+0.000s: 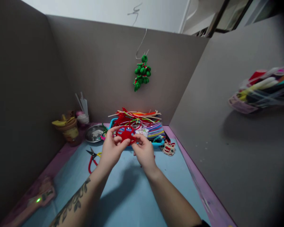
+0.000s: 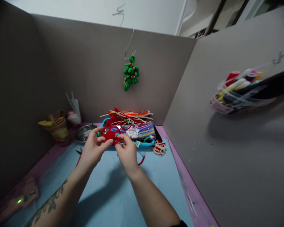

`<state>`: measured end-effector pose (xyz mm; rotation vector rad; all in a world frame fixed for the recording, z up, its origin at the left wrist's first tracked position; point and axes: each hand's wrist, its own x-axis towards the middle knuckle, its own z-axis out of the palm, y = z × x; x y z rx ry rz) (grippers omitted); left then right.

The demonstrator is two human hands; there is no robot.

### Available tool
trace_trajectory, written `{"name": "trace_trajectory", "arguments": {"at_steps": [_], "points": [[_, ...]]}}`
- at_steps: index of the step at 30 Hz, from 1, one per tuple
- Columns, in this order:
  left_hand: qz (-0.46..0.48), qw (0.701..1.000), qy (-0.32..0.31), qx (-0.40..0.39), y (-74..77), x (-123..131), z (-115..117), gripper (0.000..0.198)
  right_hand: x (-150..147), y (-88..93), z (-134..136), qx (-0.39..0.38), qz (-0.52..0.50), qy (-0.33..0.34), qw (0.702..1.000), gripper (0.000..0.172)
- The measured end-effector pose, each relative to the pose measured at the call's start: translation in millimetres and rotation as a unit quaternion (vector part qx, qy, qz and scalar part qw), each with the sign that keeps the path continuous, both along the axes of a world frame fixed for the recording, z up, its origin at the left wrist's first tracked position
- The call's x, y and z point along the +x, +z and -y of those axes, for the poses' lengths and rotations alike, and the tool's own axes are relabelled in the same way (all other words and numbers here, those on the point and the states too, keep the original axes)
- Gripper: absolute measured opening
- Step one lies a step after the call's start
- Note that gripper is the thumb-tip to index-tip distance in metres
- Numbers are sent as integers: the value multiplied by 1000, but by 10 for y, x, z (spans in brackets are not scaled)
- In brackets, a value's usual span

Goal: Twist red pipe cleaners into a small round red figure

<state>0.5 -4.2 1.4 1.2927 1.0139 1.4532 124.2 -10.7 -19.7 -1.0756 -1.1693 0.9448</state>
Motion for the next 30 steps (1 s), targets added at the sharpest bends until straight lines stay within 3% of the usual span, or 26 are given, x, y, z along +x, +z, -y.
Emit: {"name": "trace_trajectory", "arguments": {"at_steps": [12,17,24,30], "points": [[57,998,13,-17,-25,-21,-18,62,-50,-29,-6,75,-12,-50,996,20],[90,995,16,-44,36,-19,2,63,-61,-35,30,99,17,-58,993,19],[75,996,27,-26,62,8,50,60,-32,-55,46,120,101,-78,985,22],[24,996,88,25,20,32,55,56,36,-11,35,197,226,-80,951,27]]}}
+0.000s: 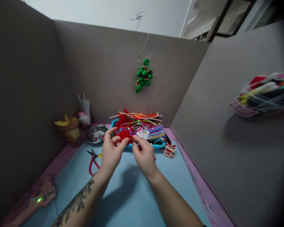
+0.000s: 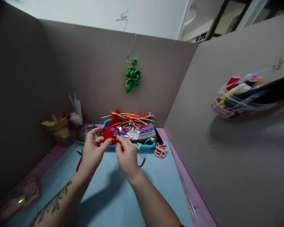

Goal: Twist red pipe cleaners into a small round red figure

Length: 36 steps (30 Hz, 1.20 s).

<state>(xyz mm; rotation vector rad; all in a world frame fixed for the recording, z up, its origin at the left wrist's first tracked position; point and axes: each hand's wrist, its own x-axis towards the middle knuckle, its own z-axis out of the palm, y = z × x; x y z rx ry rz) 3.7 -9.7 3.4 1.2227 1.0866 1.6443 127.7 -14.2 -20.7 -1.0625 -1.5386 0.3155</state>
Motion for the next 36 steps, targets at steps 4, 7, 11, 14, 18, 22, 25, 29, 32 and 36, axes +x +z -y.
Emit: {"name": "trace_trajectory", "arguments": {"at_steps": [4,7,11,14,18,22,25,29,32,36], "points": [[-41,999,18,16,-32,8,-14,53,33,-27,-20,5,52,-10,999,31],[-33,999,16,10,-54,1,-33,54,26,-56,-15,-10,52,-38,998,32],[29,999,-12,-16,-70,-26,-78,58,0,-42,12,23,71,-34,997,32],[68,996,-30,-41,-64,-43,-108,60,-11,-22,23,42,83,-13,996,35],[75,996,-27,-40,-42,-40,-98,60,-12,-34,18,39,86,1,996,39],[64,997,-38,-28,-31,-30,-56,58,-15,-42,16,33,66,13,997,40],[52,997,-42,-31,-31,-30,-44,56,-30,-21,29,17,31,26,999,39],[39,997,-52,-38,-45,-42,-65,55,-60,1,43,-29,-39,47,998,35],[39,996,-69,-42,-57,-61,-93,60,-69,-6,32,-46,-63,55,995,34],[16,996,-71,-48,-36,-91,-114,65,-60,-19,3,-41,-53,67,996,35]]}}
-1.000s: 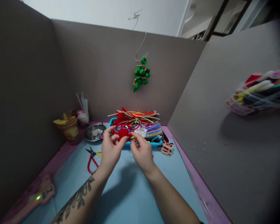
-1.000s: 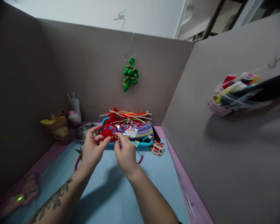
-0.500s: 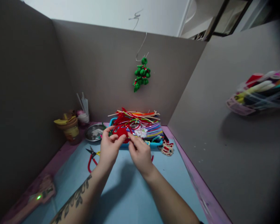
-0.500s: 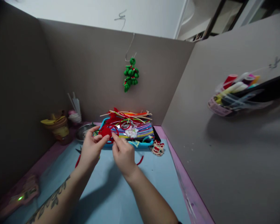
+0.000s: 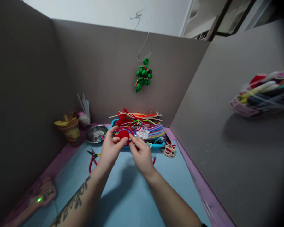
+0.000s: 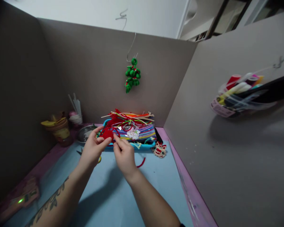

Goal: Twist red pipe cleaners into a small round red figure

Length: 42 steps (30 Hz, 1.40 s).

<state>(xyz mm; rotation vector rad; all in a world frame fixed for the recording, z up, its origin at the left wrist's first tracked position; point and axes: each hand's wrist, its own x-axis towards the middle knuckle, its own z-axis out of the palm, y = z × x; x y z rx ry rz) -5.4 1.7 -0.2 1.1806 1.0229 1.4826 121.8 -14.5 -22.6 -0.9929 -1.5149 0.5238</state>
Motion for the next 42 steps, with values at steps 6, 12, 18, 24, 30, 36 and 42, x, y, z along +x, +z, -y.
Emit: {"name": "trace_trajectory", "arguments": {"at_steps": [6,12,18,24,30,36,42], "points": [[6,999,-18,-42,93,-45,0,74,-14,-28,-23,9,-13,23,1000,35],[17,998,-44,-41,120,-93,-12,84,-17,-82,-28,57,55,22,997,40],[14,999,-43,-26,110,-102,-26,86,-8,-52,-19,64,62,35,995,39],[38,999,-14,-10,89,-90,-35,79,-87,-38,17,-33,-86,14,996,24],[19,999,10,27,94,-93,-29,71,-54,58,28,-126,-165,83,975,20],[-17,998,11,57,71,-86,-28,70,51,123,14,-261,-235,192,916,31],[12,999,-34,2,121,-104,-25,74,298,226,-17,-53,-28,62,996,27]]}}
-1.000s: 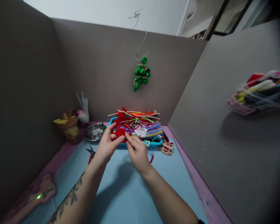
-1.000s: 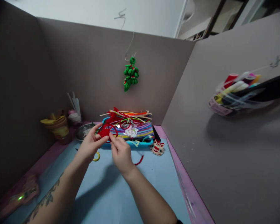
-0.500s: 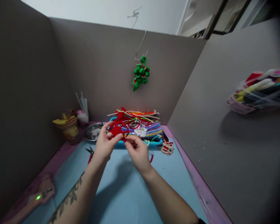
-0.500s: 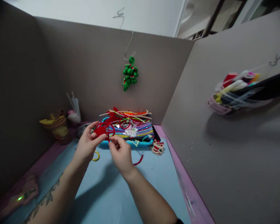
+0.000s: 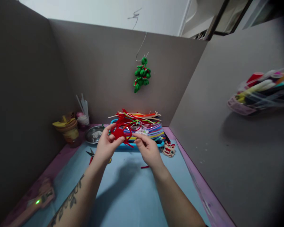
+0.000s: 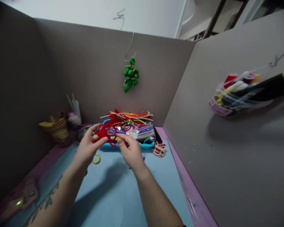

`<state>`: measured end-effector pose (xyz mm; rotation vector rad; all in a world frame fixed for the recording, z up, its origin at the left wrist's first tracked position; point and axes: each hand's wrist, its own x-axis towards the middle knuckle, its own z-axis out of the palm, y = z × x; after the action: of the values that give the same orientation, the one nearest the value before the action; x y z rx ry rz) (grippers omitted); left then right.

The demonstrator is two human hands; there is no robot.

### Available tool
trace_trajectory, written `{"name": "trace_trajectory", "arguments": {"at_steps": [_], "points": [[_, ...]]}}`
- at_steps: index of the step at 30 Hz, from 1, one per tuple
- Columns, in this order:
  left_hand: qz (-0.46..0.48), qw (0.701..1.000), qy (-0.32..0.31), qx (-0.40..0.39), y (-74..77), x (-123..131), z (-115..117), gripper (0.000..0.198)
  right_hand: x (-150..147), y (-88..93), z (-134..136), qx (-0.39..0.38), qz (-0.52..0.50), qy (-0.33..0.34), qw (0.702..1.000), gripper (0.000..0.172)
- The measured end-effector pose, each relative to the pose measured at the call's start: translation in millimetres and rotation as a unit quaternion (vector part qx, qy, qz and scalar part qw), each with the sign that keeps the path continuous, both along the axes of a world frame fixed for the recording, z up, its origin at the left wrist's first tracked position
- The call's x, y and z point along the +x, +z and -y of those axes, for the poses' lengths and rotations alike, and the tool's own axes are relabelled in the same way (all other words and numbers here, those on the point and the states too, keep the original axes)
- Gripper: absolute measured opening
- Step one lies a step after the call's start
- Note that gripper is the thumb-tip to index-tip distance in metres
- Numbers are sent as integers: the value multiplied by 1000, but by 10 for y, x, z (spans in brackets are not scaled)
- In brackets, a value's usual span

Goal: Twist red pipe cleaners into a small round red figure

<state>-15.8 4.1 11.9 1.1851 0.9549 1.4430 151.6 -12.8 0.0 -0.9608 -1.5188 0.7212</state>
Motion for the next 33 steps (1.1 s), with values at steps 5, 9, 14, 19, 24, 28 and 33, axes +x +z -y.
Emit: {"name": "trace_trajectory", "arguments": {"at_steps": [5,9,14,19,24,28,33], "points": [[19,994,-95,-48,5,-1,24,72,80,22,-36,174,149,-86,970,15],[11,989,-134,-60,-11,1,36,73,26,-6,-21,211,159,-86,961,11],[26,991,-121,-45,-23,0,31,62,6,-10,-3,221,148,-99,959,11],[26,995,-89,-37,-6,22,50,60,11,-10,-11,216,143,-91,962,9],[-6,996,-84,-36,46,28,95,64,28,-5,-10,203,134,-74,967,7],[-16,995,-87,-35,64,18,111,63,20,13,19,176,138,-100,969,7],[-32,996,-82,-27,56,10,112,60,-17,18,52,167,153,-92,970,9]]}}
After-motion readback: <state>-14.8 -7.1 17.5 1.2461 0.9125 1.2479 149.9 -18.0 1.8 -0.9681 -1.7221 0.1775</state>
